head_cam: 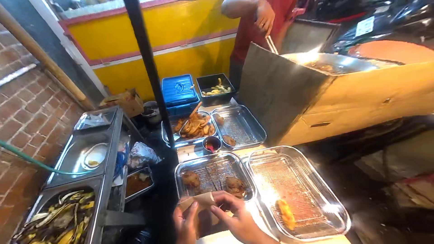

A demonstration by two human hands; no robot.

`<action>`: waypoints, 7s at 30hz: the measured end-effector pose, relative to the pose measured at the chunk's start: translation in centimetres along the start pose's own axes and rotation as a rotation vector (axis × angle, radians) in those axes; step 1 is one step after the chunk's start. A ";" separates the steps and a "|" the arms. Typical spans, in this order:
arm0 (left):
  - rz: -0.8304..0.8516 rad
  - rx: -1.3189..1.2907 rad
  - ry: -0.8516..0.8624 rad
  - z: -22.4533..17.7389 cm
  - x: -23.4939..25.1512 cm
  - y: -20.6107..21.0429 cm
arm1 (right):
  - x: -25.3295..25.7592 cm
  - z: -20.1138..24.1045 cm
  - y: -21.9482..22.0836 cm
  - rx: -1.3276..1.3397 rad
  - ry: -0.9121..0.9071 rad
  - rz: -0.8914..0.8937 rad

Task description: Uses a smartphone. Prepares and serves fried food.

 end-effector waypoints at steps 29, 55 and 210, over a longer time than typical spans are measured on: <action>0.033 -0.087 -0.533 1.3 2.3 -4.1 | 4.9 -0.7 4.8 -0.853 0.305 0.282; -0.438 -0.610 -0.744 0.1 5.7 -3.6 | 21.9 -10.0 -7.4 -1.261 0.385 0.350; -0.232 -1.036 -0.614 -1.4 1.2 -9.7 | 12.1 -9.8 -6.0 -0.785 0.280 0.099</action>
Point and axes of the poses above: each hand's wrist, its own x-axis towards the middle knuckle, its own y-axis out of the palm, z = x × y, the point moved 1 cm from there along x, towards the middle knuckle, and after that the axes turned 1 degree about -z, right-handed, at the moved point
